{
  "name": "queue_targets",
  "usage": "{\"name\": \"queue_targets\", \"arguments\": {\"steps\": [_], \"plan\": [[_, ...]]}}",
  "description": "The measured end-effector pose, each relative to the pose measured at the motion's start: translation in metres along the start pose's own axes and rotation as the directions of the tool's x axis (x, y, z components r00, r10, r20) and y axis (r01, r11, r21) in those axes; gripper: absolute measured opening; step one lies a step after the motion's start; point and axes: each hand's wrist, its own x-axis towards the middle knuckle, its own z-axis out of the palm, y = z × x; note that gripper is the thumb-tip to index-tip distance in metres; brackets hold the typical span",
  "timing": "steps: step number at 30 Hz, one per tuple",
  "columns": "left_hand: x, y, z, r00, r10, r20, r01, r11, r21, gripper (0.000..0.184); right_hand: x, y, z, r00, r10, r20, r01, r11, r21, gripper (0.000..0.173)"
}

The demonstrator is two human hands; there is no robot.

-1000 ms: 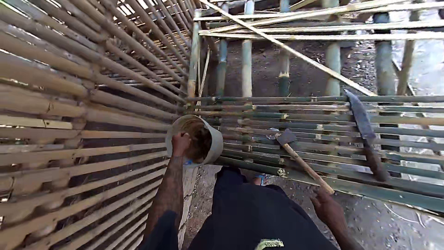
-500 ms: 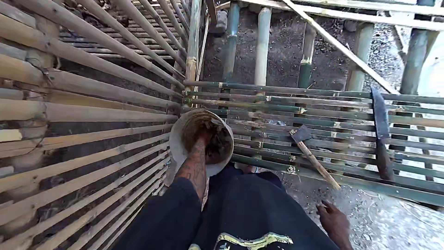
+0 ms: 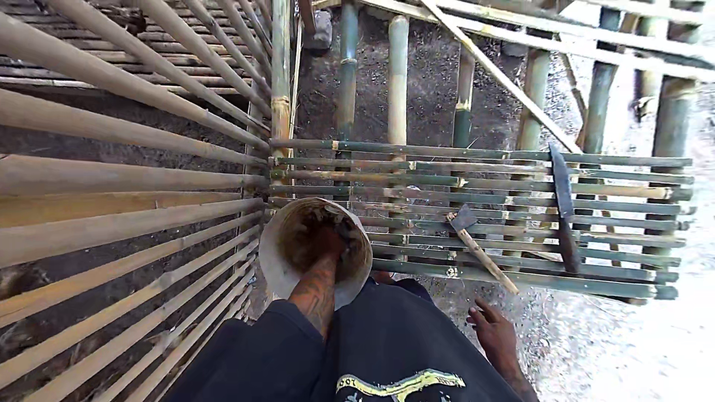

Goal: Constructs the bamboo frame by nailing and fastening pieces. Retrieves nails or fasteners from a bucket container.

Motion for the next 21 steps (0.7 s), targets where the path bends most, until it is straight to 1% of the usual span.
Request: {"name": "queue_targets", "arguments": {"steps": [3, 7, 9, 12, 15, 17, 19, 20, 21], "plan": [[-0.003, 0.0, 0.003, 1.0, 0.01, 0.018, -0.01, 1.0, -0.009, 0.041, -0.002, 0.011, -0.005, 0.997, 0.069, -0.026, -0.069, 0.998, 0.016, 0.038], [-0.001, -0.004, -0.002, 0.999, 0.035, 0.034, -0.034, 0.999, -0.032, 0.041, 0.001, 0.023, -0.003, 0.993, 0.112, -0.035, -0.111, 0.993, 0.032, 0.04], [-0.008, -0.002, -0.011, 0.995, 0.06, 0.085, -0.064, 0.997, 0.042, 0.046, 0.005, 0.027, 0.001, 0.991, 0.134, -0.023, -0.133, 0.99, 0.043, 0.041], [-0.02, -0.003, -0.023, 0.983, 0.132, 0.126, -0.151, 0.977, 0.153, 0.044, 0.013, 0.029, 0.013, 0.992, 0.128, -0.001, -0.128, 0.991, 0.042, 0.039], [-0.034, -0.004, -0.038, 0.975, 0.178, 0.134, -0.204, 0.955, 0.215, 0.04, 0.02, 0.021, 0.023, 0.994, 0.107, 0.036, -0.108, 0.994, 0.035, 0.039], [-0.048, -0.008, -0.057, 0.957, 0.24, 0.166, -0.274, 0.935, 0.226, 0.04, 0.026, 0.014, 0.027, 0.996, 0.074, 0.039, -0.076, 0.997, 0.03, 0.039], [-0.068, -0.014, -0.082, 0.917, 0.336, 0.217, -0.374, 0.912, 0.169, 0.034, 0.035, 0.002, 0.024, 0.999, 0.027, 0.024, -0.027, 1.0, -0.003, 0.04], [-0.082, -0.017, -0.1, 0.892, 0.382, 0.241, -0.414, 0.905, 0.095, 0.03, 0.041, -0.005, 0.019, 1.0, -0.017, 0.006, 0.017, 0.999, -0.044, 0.04], [-0.101, -0.02, -0.12, 0.86, 0.437, 0.262, -0.448, 0.894, -0.02, 0.027, 0.048, -0.012, 0.013, 0.998, -0.066, -0.019, 0.065, 0.994, -0.091, 0.041]]}}
